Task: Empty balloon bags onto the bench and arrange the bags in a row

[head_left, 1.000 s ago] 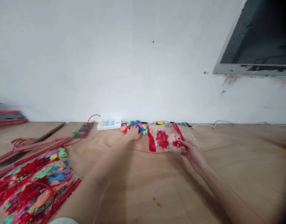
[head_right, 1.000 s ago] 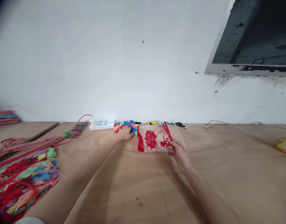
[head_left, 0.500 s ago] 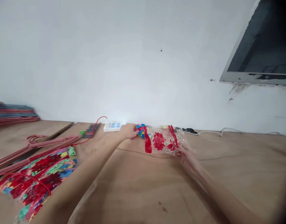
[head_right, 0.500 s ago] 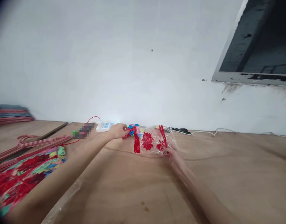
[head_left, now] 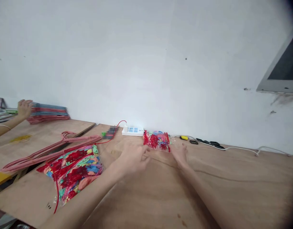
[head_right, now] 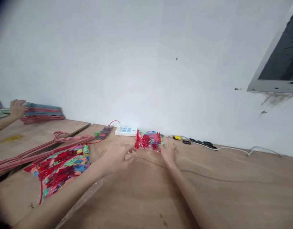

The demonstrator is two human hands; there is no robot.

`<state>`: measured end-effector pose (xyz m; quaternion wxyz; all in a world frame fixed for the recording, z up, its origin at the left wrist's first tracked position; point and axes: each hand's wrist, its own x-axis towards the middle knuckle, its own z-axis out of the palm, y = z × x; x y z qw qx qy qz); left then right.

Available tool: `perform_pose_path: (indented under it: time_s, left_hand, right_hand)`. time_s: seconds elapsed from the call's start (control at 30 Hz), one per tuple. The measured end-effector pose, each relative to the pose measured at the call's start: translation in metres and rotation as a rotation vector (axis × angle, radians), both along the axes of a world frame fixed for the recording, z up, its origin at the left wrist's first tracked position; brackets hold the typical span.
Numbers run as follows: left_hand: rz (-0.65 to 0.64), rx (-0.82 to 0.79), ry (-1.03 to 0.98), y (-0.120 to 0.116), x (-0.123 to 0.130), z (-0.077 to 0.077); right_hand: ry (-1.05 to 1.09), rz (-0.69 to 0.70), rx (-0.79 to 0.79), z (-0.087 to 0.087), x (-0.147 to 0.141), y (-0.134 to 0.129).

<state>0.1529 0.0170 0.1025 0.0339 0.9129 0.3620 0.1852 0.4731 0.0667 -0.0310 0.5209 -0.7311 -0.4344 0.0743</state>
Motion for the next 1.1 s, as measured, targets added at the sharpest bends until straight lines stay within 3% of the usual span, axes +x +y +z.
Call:
perform_pose_path:
  time_s: [0.1,0.2,0.27,0.4,0.47,0.57,0.67,0.73,0.93,1.1]
  left_hand:
    - [-0.056,-0.046,-0.030,-0.050,-0.023,-0.047]
    - [-0.223,-0.016,-0.132,-0.090,-0.046,-0.098]
    - [-0.240,0.137,-0.198,-0.104,-0.067,-0.118]
    - [0.050,0.321,-0.212,-0.100,-0.129,-0.124]
    - [0.202,0.395,-0.166,-0.091,-0.160,-0.127]
    - [0.443,0.444,-0.091,-0.080,-0.192,-0.144]
    - [0.469,0.436,-0.010,-0.076,-0.203,-0.163]
    - [0.454,0.457,0.025,-0.074,-0.202,-0.168]
    - [0.515,0.511,0.037,-0.066,-0.196,-0.158]
    - [0.434,0.549,0.058,-0.059,-0.199,-0.159]
  right_hand:
    - [-0.212,-0.026,0.003,0.000,-0.005,-0.009]
    - [-0.466,0.190,-0.029,-0.003,-0.021,-0.013]
    - [-0.576,0.306,-0.134,-0.005,-0.036,-0.010]
    - [-0.713,0.332,-0.388,-0.008,-0.059,0.003]
    - [-0.728,0.332,-0.437,-0.007,-0.064,0.015]
    - [-0.747,0.328,-0.493,-0.003,-0.064,0.034]
    - [-0.759,0.320,-0.526,0.003,-0.062,0.050]
    - [-0.767,0.318,-0.535,0.007,-0.061,0.056]
    - [-0.809,0.326,-0.499,0.007,-0.062,0.048]
    - [-0.834,0.343,-0.457,0.003,-0.060,0.026]
